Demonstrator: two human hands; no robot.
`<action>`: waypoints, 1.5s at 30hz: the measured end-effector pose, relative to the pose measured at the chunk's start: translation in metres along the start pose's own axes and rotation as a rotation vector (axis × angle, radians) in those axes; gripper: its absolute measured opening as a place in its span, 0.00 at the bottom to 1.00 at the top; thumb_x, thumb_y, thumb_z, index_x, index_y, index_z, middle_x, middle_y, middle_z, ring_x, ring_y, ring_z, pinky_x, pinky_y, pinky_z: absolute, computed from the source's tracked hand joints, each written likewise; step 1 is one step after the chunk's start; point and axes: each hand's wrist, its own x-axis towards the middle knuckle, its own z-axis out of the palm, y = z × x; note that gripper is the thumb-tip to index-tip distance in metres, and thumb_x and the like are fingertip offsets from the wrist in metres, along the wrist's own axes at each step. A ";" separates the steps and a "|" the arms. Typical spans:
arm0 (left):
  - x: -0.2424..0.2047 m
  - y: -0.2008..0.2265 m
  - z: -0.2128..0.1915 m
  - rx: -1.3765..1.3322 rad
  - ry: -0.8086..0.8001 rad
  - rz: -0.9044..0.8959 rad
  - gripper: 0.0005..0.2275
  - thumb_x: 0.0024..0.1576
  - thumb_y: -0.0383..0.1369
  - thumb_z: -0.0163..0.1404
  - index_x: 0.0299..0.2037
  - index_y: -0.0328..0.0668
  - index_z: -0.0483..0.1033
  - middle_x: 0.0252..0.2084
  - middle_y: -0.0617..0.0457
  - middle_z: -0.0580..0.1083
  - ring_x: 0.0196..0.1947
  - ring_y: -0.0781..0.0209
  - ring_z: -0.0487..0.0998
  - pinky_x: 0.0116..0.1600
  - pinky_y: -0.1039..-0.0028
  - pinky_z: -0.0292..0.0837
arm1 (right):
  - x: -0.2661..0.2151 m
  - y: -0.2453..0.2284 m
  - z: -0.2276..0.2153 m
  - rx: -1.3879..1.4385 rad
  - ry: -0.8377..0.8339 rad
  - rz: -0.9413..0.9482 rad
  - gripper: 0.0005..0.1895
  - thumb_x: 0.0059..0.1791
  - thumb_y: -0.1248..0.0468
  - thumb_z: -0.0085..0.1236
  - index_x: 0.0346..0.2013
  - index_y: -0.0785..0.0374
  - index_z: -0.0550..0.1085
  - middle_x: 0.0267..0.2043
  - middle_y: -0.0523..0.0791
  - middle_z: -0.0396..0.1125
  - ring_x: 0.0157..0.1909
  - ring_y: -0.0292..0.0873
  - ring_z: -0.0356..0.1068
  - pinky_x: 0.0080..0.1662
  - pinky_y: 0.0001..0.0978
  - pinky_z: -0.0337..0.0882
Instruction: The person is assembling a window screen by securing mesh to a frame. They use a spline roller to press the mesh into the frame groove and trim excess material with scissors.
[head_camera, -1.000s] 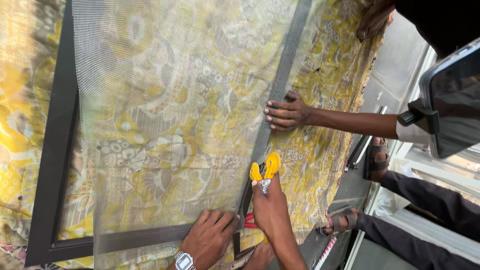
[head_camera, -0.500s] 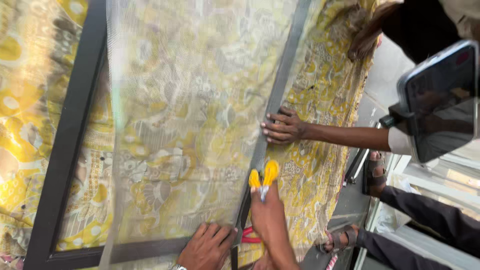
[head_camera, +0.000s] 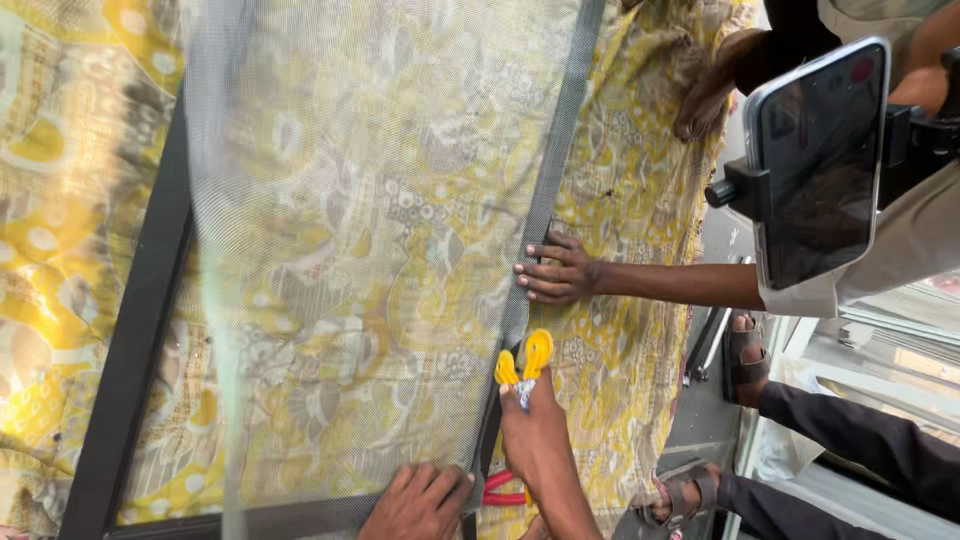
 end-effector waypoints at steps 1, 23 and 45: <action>-0.004 0.006 0.000 0.000 -0.005 -0.052 0.19 0.54 0.35 0.55 0.55 0.38 0.76 0.49 0.50 0.71 0.48 0.50 0.71 0.51 0.59 0.63 | 0.003 0.000 -0.002 0.027 -0.048 0.109 0.28 0.53 0.62 0.49 0.68 0.60 0.59 0.49 0.61 0.70 0.47 0.62 0.69 0.45 0.52 0.68; 0.007 0.012 -0.023 -0.051 -0.101 -0.182 0.15 0.53 0.34 0.57 0.50 0.40 0.79 0.48 0.51 0.72 0.48 0.53 0.71 0.55 0.58 0.63 | 0.016 -0.022 -0.009 0.342 -0.106 0.385 0.19 0.52 0.63 0.46 0.57 0.62 0.65 0.25 0.48 0.65 0.18 0.42 0.61 0.20 0.39 0.60; 0.022 0.035 -0.049 0.020 -0.027 -0.203 0.06 0.53 0.32 0.58 0.37 0.42 0.81 0.39 0.53 0.75 0.43 0.55 0.74 0.51 0.61 0.64 | -0.115 0.056 0.005 0.443 -0.430 0.560 0.19 0.51 0.64 0.48 0.58 0.54 0.63 0.25 0.43 0.62 0.16 0.36 0.56 0.17 0.30 0.53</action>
